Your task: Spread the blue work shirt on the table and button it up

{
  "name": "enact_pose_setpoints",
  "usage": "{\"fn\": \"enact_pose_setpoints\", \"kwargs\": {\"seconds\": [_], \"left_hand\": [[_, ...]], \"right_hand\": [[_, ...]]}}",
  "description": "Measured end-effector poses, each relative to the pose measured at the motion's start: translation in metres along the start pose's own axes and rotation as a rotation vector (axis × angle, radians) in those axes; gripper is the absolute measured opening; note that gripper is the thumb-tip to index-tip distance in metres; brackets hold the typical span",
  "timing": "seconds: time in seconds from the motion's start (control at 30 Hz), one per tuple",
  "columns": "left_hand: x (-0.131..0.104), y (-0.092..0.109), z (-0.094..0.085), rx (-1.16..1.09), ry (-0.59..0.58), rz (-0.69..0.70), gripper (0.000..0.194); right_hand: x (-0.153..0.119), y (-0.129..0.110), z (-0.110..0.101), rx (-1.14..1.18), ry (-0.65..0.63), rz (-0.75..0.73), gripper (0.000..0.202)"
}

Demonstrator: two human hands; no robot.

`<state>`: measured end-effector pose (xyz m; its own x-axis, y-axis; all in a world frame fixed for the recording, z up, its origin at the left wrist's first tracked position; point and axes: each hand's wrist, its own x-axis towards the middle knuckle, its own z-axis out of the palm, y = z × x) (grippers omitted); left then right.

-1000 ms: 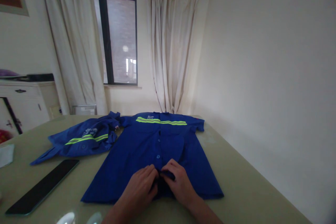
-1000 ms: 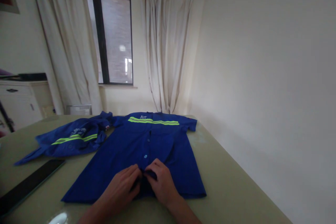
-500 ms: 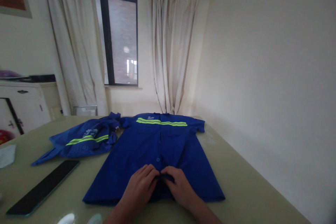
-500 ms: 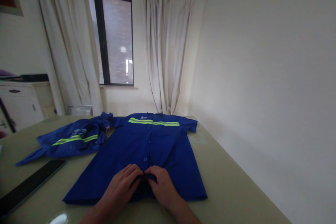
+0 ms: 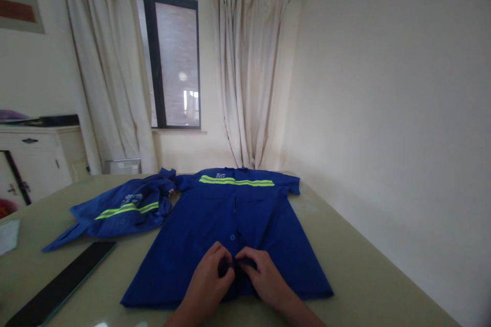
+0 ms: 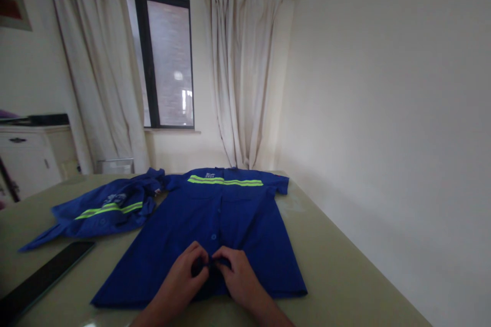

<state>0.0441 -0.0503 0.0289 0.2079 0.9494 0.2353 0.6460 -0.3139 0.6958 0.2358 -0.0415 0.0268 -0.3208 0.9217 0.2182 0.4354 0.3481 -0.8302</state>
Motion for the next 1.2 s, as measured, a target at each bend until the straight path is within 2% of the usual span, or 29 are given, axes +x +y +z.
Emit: {"fn": "enact_pose_setpoints", "kwargs": {"seconds": [0.17,0.33,0.47,0.6,0.77,0.87,1.03,1.2], "left_hand": [[0.002,-0.002,0.0,-0.005,-0.034,-0.116,0.017],[0.001,-0.001,-0.004,-0.024,-0.052,-0.105,0.018],[0.001,0.001,-0.006,-0.072,-0.018,-0.109,0.016],[0.002,0.0,-0.005,-0.182,-0.015,-0.099,0.016],[0.003,-0.006,-0.004,-0.234,-0.029,-0.082,0.019],[0.004,-0.008,-0.008,-0.263,-0.067,-0.079,0.023],[0.007,-0.015,-0.017,-0.328,-0.208,-0.031,0.034],[0.009,-0.024,-0.021,-0.354,-0.227,-0.029,0.036]], "right_hand": [[-0.001,0.0,0.001,-0.005,-0.005,0.014,0.024],[-0.001,0.003,0.0,-0.025,-0.002,0.019,0.023],[-0.001,-0.001,-0.003,-0.002,0.002,0.009,0.021],[-0.001,-0.006,-0.005,0.042,-0.017,-0.008,0.035],[0.003,-0.002,-0.001,0.067,0.008,-0.029,0.018],[0.003,-0.001,0.0,0.056,0.015,-0.043,0.014],[0.003,-0.003,0.001,-0.034,0.013,-0.064,0.014],[0.004,-0.004,0.002,-0.035,0.028,-0.057,0.015]]}}
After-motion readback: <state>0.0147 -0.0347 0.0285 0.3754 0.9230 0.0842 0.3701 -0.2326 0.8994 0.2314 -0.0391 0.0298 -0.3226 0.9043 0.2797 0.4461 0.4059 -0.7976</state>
